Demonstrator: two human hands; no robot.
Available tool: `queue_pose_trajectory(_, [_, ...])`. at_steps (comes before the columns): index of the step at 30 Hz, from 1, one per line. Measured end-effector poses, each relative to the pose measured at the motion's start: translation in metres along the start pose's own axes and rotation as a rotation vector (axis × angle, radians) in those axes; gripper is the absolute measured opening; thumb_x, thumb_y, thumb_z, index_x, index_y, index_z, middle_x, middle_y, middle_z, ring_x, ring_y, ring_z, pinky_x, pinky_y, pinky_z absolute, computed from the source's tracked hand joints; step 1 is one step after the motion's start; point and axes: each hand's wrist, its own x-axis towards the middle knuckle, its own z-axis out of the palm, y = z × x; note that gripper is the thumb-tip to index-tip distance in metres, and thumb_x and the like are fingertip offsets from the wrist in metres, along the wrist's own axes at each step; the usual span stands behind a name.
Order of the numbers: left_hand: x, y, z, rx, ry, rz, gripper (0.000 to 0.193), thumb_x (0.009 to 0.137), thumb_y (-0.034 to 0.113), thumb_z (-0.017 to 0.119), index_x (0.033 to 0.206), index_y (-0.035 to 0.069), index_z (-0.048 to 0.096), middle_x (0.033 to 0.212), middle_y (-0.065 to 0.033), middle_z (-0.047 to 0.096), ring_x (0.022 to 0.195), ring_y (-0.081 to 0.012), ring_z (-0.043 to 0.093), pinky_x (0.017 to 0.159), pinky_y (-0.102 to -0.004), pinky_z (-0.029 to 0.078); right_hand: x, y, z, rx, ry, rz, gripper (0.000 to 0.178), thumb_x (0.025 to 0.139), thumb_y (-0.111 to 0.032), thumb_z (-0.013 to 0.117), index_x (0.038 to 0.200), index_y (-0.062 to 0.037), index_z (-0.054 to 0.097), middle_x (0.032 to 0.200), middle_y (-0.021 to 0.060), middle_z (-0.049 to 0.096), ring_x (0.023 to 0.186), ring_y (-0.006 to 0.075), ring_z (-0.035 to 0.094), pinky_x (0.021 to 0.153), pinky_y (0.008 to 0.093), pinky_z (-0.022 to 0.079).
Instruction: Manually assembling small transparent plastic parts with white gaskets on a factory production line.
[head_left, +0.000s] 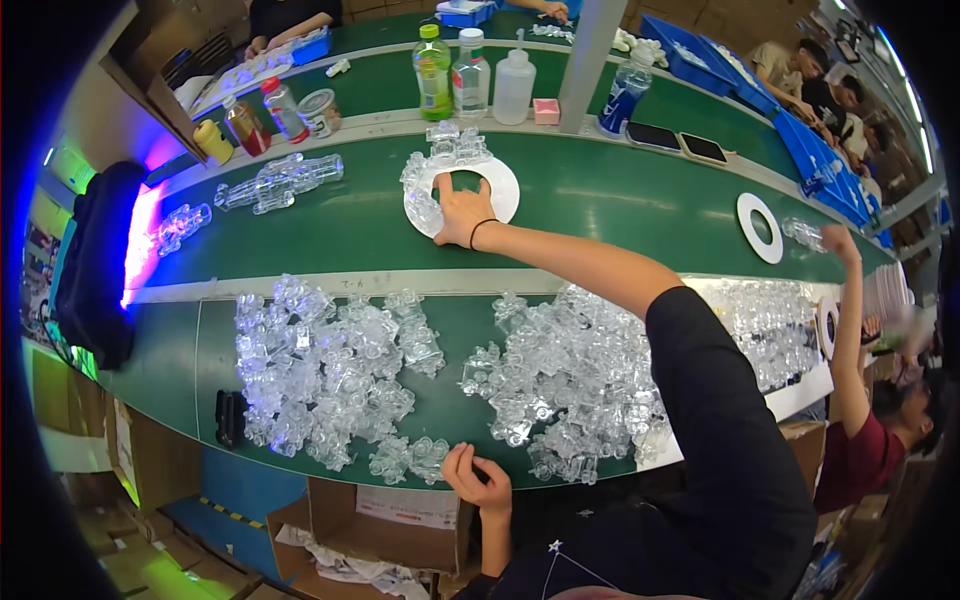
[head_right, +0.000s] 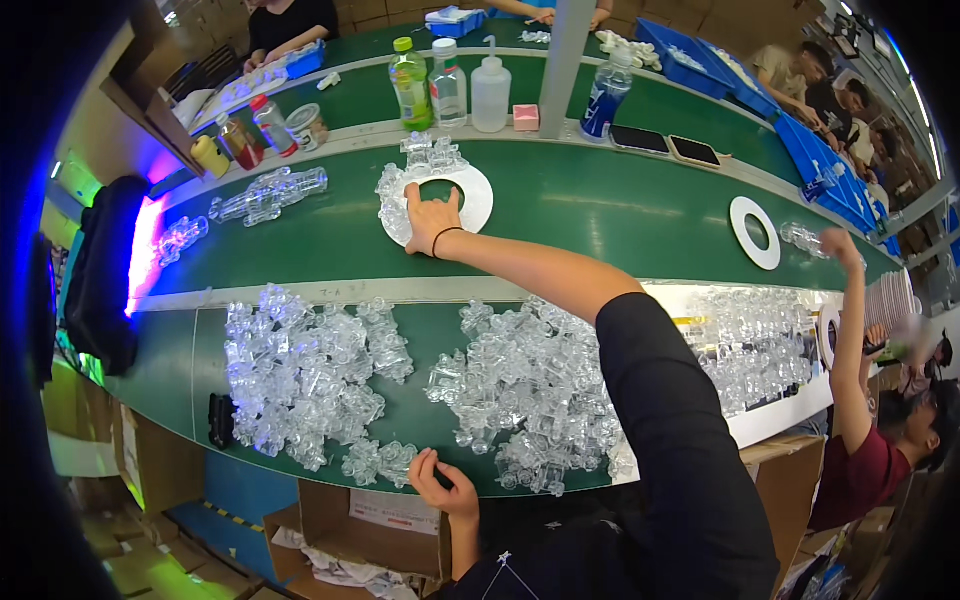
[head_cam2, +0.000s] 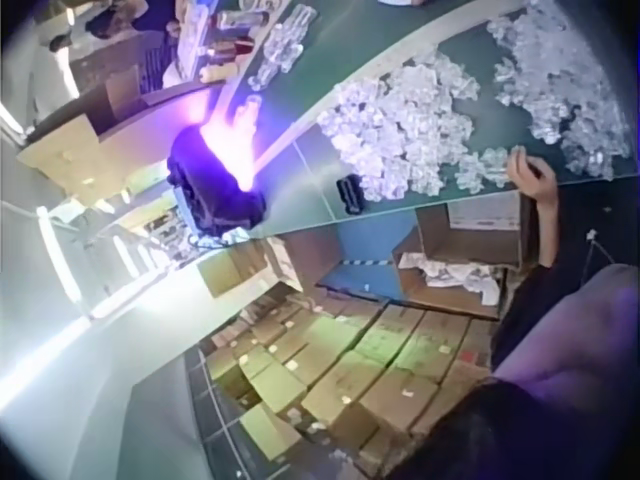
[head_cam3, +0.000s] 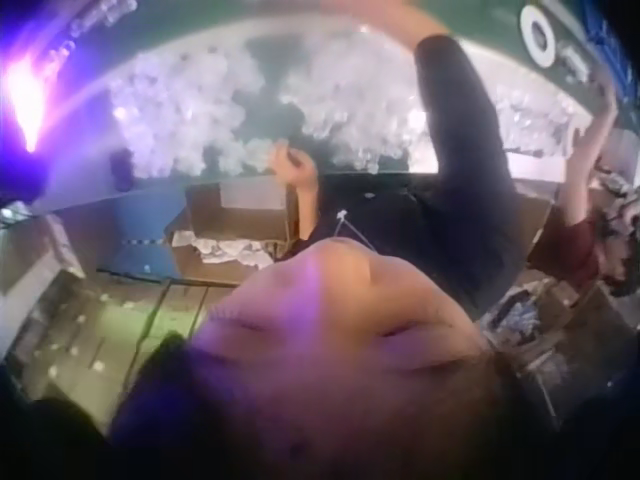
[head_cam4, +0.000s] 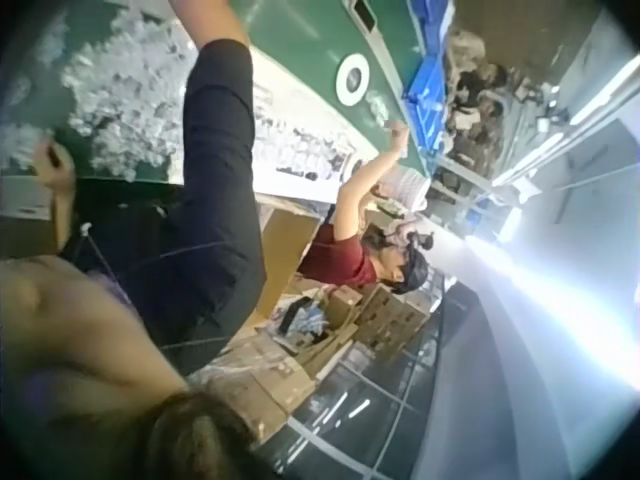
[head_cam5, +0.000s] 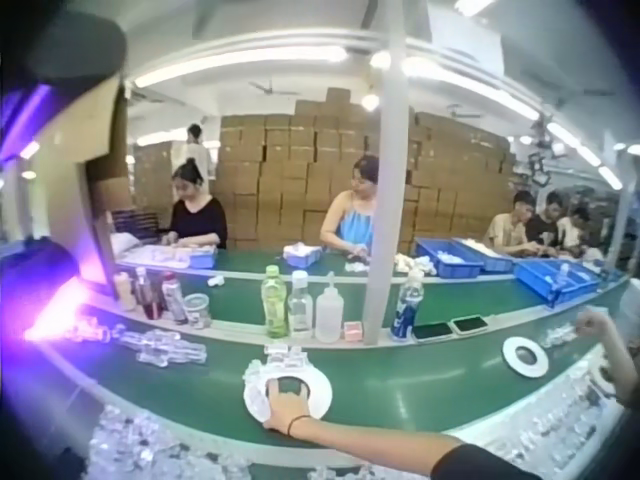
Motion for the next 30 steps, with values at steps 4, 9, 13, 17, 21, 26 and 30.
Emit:
queue_pose_trajectory(4, [-0.002,-0.001,0.000,-0.012,-0.004,0.013,0.019,0.078,-0.008,0.046,0.095,-0.006,0.055,0.098,-0.0182,0.054,0.088,-0.0326,0.055,0.077,-0.0395,0.045,0.014,-0.017,0.016,-0.004,0.017,0.011,0.083,0.053,-0.026,0.081,0.114,-0.0049,0.030,0.077,0.0152,0.065,0.087,0.0341,0.062,0.097,0.0630,0.023])
queue_pose_trajectory(9, [-0.001,0.000,0.001,-0.024,-0.011,0.030,0.018,0.078,-0.008,0.046,0.094,-0.005,0.055,0.098,-0.0182,0.054,0.088,-0.0326,0.055,0.077,-0.0396,0.045,0.017,-0.019,0.019,-0.007,0.044,0.032,0.085,0.053,-0.028,0.081,0.117,-0.0052,0.030,0.080,0.0155,0.065,0.090,0.0343,0.061,0.098,0.0634,0.022])
queue_pose_trajectory(13, [0.002,0.002,0.001,-0.021,-0.012,0.023,0.018,0.079,-0.007,0.046,0.094,-0.005,0.055,0.098,-0.0180,0.054,0.088,-0.0328,0.055,0.077,-0.0392,0.045,0.002,-0.015,0.007,-0.039,0.051,0.009,0.089,0.055,-0.033,0.080,0.123,-0.0083,0.028,0.090,0.0180,0.064,0.095,0.0353,0.059,0.097,0.0647,0.022])
queue_pose_trajectory(17, [-0.005,-0.006,0.003,-0.018,-0.014,-0.011,0.019,0.077,-0.009,0.046,0.093,-0.006,0.055,0.097,-0.0174,0.053,0.088,-0.0319,0.054,0.077,-0.0404,0.046,-0.056,0.014,-0.041,0.080,0.010,-0.094,0.084,0.060,-0.036,0.077,0.125,-0.0129,0.029,0.098,0.0149,0.062,0.098,0.0349,0.057,0.098,0.0612,0.025])
queue_pose_trajectory(21, [-0.001,-0.001,0.000,0.019,-0.047,-0.001,0.017,0.083,-0.006,0.044,0.096,-0.006,0.055,0.101,-0.0182,0.053,0.092,-0.0322,0.054,0.080,-0.0403,0.044,-0.132,0.098,-0.119,0.078,0.085,-0.019,0.073,0.063,-0.035,0.076,0.120,-0.0142,0.036,0.103,0.0119,0.063,0.097,0.0294,0.059,0.093,0.0510,0.034])
queue_pose_trajectory(26, [0.001,0.001,0.002,0.046,-0.057,0.049,0.017,0.082,-0.008,0.043,0.096,-0.007,0.054,0.100,-0.0184,0.053,0.092,-0.0324,0.054,0.080,-0.0407,0.044,-0.194,0.290,-0.192,-0.391,0.190,0.644,0.078,0.062,-0.037,0.075,0.123,-0.0128,0.033,0.102,0.0154,0.063,0.097,0.0366,0.059,0.087,0.0515,0.039])
queue_pose_trajectory(30, [0.000,0.000,0.002,0.050,-0.049,0.056,0.016,0.083,-0.007,0.043,0.095,-0.006,0.054,0.101,-0.0184,0.053,0.092,-0.0323,0.054,0.080,-0.0398,0.045,-0.248,0.404,-0.213,-0.353,0.021,0.982,0.098,0.055,-0.040,0.080,0.132,-0.0158,0.025,0.116,0.0200,0.057,0.111,0.0392,0.052,0.095,0.0575,0.032])
